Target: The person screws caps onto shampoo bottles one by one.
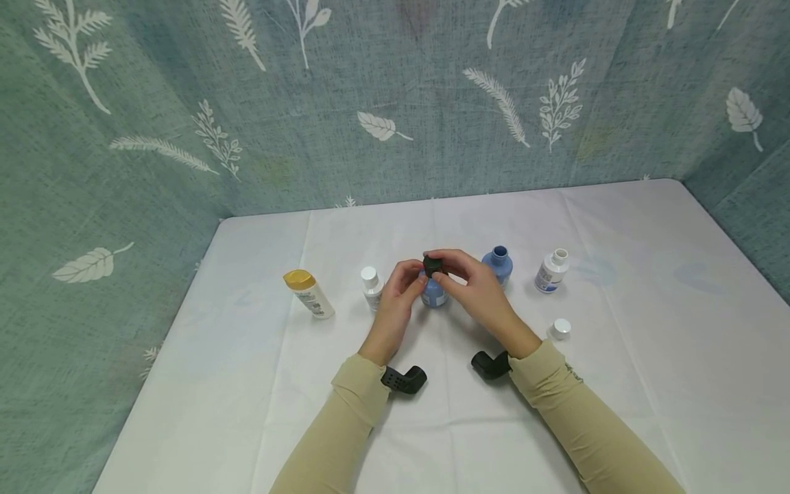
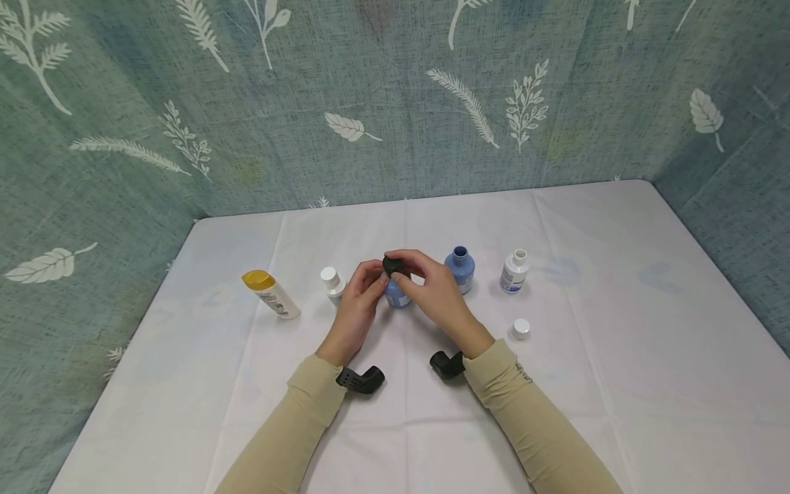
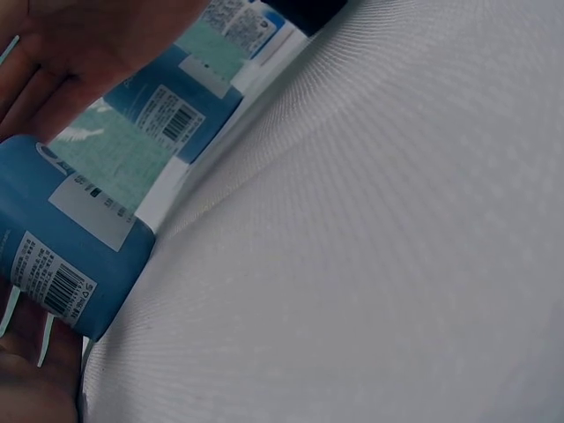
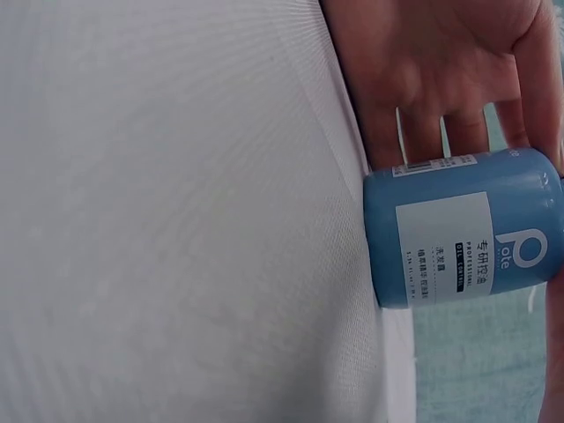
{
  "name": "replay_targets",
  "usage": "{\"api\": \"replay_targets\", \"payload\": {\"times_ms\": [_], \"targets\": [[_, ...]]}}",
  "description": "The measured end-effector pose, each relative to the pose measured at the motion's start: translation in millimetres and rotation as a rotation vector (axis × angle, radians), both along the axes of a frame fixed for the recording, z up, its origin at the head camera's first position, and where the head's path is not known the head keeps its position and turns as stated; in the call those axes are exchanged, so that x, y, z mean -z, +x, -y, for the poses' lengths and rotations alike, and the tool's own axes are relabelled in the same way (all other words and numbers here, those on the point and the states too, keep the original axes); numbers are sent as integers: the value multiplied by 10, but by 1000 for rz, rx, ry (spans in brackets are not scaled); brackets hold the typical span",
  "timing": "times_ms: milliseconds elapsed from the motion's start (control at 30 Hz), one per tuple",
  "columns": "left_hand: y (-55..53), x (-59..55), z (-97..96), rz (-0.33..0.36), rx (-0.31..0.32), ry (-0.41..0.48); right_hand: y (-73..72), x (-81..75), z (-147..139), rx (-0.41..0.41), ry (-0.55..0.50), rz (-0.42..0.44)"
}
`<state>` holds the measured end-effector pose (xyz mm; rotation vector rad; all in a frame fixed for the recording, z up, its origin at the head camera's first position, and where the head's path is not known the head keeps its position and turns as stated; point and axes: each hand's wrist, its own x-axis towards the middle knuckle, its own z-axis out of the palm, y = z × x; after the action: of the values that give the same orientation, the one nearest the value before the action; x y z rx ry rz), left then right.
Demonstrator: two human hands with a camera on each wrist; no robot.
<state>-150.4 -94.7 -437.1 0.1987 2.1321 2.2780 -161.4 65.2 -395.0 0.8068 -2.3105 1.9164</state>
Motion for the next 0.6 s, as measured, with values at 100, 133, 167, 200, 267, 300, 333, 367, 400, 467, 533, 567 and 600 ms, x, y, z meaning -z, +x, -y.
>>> {"api": "replay_targets", "payload": {"times_ms": [100,133,167,200,267,300,333,367,400,467,533,567,600], "targets": [[-46,91,12,0,0,15,2,-2,5,-1,10,-1],[-61,119,13,-1,-1,17,0,0,5,-2,13,-2],[-74,146,16,-1,-4,16,-4,8,4,-2,14,-5],[-87,170,19,2,-5,13,-6,12,3,-5,14,-8],[-90,181,20,7,-6,10,-11,21,0,-6,16,-13],[-77,156,17,12,-6,4,-13,27,0,-7,15,-13],[-59,122,13,19,-6,-4,-13,29,-1,-8,15,-13],[-41,86,10,24,-5,-13,-13,33,-1,-8,13,-12],[-22,50,6,29,-4,-23,-11,31,0,-8,13,-12],[16,-25,-3,35,-3,-40,-10,34,4,-5,11,-11],[32,-58,-5,35,-4,-54,-15,37,10,1,9,-13],[30,-53,-4,33,-5,-53,-16,37,14,4,8,-17],[29,-49,-3,32,-6,-50,-20,38,18,8,5,-20]]}}
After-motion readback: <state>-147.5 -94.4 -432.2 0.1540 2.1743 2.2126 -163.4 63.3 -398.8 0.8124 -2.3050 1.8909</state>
